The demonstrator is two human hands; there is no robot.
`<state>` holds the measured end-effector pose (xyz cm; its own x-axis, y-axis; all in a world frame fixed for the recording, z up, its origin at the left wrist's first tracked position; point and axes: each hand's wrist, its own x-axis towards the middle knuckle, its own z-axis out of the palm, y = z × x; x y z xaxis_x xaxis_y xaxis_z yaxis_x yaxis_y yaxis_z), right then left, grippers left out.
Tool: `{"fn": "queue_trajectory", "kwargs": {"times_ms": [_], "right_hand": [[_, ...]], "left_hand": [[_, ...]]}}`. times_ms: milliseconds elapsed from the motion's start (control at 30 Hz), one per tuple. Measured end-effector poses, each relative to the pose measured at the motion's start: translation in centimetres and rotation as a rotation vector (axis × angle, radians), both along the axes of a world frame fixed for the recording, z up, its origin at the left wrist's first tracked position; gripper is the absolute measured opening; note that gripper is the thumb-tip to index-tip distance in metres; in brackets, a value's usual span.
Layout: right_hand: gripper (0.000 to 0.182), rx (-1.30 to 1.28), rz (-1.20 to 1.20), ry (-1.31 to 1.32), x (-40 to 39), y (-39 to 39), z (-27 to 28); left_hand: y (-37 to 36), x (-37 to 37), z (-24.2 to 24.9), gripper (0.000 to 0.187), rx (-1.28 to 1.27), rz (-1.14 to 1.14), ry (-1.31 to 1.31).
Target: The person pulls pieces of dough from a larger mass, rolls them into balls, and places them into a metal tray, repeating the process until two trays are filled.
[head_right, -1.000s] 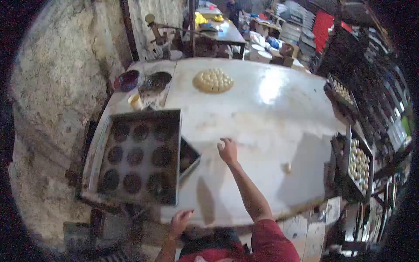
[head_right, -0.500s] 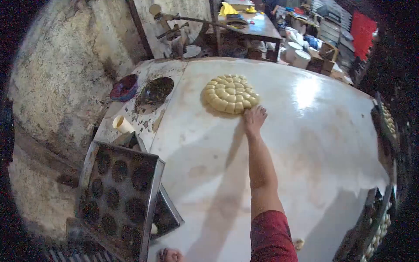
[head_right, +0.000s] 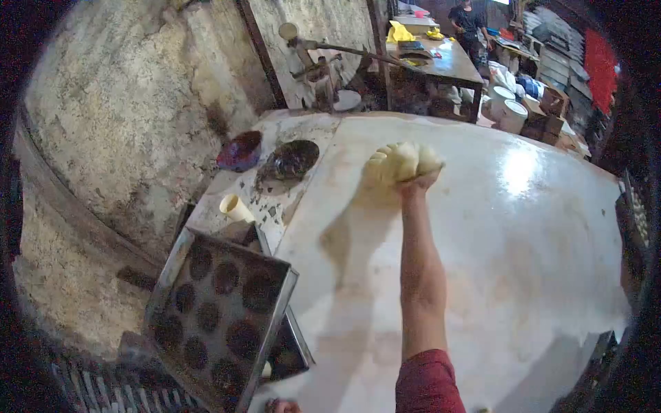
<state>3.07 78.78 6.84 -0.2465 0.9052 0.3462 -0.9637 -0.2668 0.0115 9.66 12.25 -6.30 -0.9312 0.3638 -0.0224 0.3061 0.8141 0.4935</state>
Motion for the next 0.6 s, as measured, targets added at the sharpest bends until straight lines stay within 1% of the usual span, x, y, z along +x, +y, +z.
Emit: {"fn": "queue_trajectory", "kwargs": {"times_ms": [33,133,167,200,233,300,333,367,433,500,533,600], "right_hand": [[0.056,-0.076,-0.019,-0.149,1.2,0.1,0.6],[0.054,-0.103,-0.045,-0.216,7.2,-1.3,2.0],[0.053,-0.119,-0.062,-0.241,10.2,-3.3,2.0],[0.052,-0.138,-0.082,-0.264,13.3,-6.1,1.7],[0.051,-0.165,-0.109,-0.284,16.6,-9.5,1.2],[0.049,-0.232,-0.170,-0.318,21.3,-17.5,0.4],[0.049,-0.281,-0.203,-0.338,23.0,-22.3,-0.1],[0.048,-0.338,-0.234,-0.358,25.4,-25.4,0.0],[0.047,-0.769,-0.285,-0.807,29.7,-35.0,-5.4],[0.047,-0.860,-0.160,-0.951,32.5,-44.7,-3.6],[0.047,-0.865,-0.185,-0.954,34.0,-47.1,-3.8],[0.042,-0.690,-0.217,-1.553,38.4,-50.3,-4.3]], "left_hand": [[0.2,-0.1,-0.1,0.013,-0.021,0.001,-0.007],[1.0,-0.4,-0.3,0.014,-0.071,-0.040,-0.041],[1.6,-0.2,0.7,0.014,-0.070,-0.072,-0.071],[2.2,-0.6,1.8,0.011,-0.121,-0.115,-0.077],[2.5,-1.1,2.8,0.016,-0.178,-0.168,-0.079],[2.3,-1.6,1.2,0.017,0.100,-0.293,0.091],[3.7,-1.2,4.1,0.018,0.168,-0.252,-0.057],[5.1,-0.6,7.0,0.020,0.217,-0.200,-0.208],[3.8,-1.4,4.5,0.020,0.216,-0.387,0.104],[4.1,-1.5,5.1,0.020,0.242,-0.406,0.060],[4.4,-1.7,4.6,0.020,0.249,-0.424,0.046],[4.5,-1.8,3.8,0.017,0.305,-0.440,0.021]]}}
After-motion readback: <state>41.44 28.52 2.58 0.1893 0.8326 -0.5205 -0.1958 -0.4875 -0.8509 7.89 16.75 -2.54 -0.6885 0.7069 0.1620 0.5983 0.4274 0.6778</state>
